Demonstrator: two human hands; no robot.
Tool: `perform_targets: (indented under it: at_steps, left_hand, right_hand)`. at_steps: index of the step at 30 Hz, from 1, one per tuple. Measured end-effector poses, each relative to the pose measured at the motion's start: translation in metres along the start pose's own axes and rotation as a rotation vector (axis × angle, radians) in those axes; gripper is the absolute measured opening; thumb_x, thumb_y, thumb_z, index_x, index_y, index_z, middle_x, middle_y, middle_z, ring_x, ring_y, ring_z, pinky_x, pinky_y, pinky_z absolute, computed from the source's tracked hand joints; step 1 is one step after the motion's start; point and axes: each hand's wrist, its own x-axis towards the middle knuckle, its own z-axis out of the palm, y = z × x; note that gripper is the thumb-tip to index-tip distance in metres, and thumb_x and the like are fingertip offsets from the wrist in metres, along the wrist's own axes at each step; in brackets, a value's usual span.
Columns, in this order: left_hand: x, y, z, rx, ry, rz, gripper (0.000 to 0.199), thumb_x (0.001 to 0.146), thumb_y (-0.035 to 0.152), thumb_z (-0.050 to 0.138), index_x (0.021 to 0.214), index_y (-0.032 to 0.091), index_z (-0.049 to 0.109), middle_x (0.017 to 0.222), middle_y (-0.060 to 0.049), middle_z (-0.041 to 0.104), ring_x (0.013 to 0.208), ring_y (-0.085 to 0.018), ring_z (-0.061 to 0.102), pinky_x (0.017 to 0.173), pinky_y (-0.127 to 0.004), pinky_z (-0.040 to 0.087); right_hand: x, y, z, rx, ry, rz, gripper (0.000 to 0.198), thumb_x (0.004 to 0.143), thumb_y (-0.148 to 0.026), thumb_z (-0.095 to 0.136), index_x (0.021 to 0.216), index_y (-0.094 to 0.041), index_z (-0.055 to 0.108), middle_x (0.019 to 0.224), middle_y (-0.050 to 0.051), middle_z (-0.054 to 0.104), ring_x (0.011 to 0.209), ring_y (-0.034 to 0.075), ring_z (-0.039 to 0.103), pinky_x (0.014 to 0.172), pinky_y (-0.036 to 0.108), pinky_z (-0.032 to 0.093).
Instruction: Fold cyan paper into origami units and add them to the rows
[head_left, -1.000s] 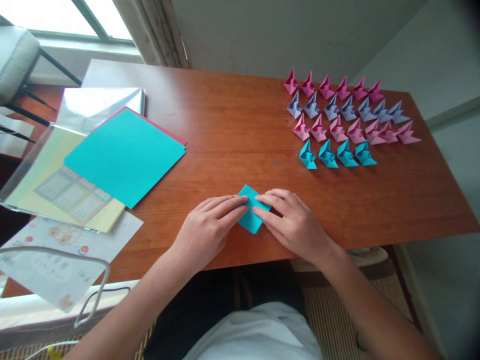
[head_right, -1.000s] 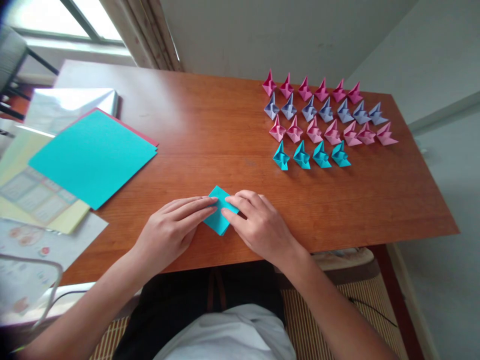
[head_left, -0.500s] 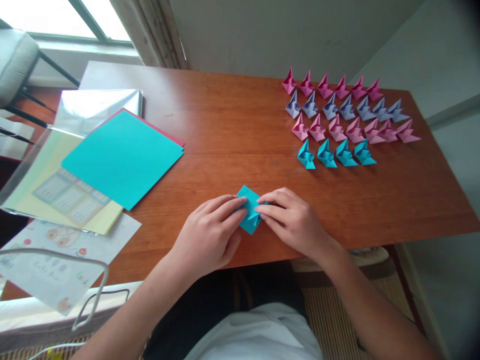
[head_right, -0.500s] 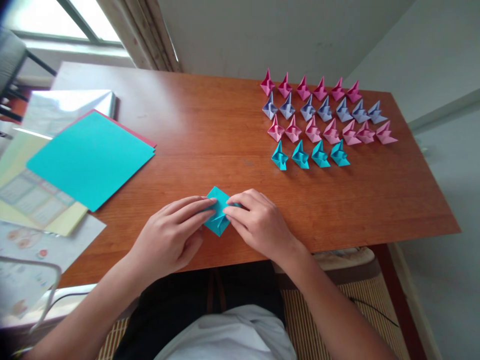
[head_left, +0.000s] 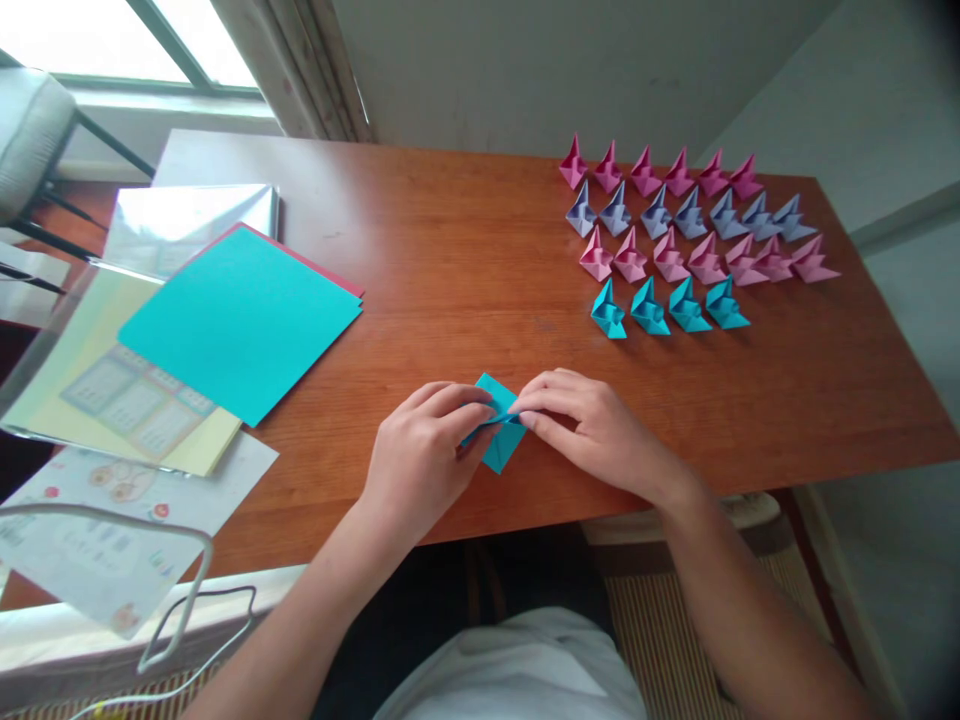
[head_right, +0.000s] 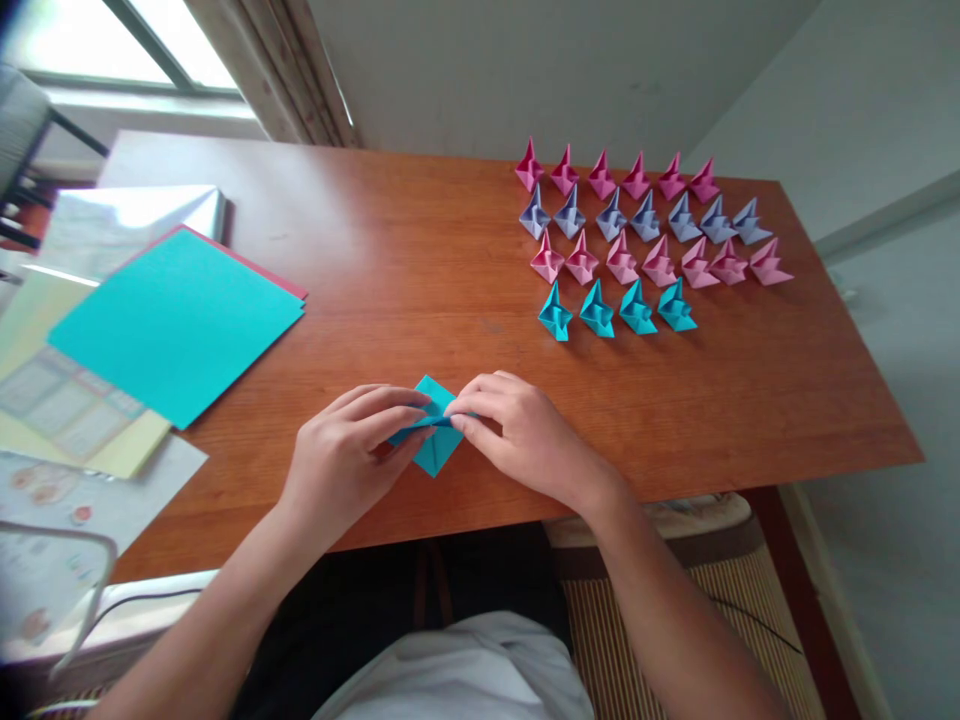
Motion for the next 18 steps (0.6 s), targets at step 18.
perform_targets:
  at_steps: [18]
  left_hand:
    - [-0.001, 0.001, 0.000, -0.002, -0.041, -0.007, 0.013, 0.095, 0.028, 0.064, 0.087, 0.022, 0.073, 0.106, -0.004, 0.077, 0.095, -0.021, 0.069, 0.083, -0.033, 0.057]
  right_hand:
    - [-0.009, 0.014, 0.014, -0.188, 0.101, -0.038, 0.011, 0.098, -0.022, 0.063, 0.098, -0.024, 0.074, 0.091, 0.004, 0.068, 0.091, 0.020, 0.061, 0.083, 0.036, 0.053]
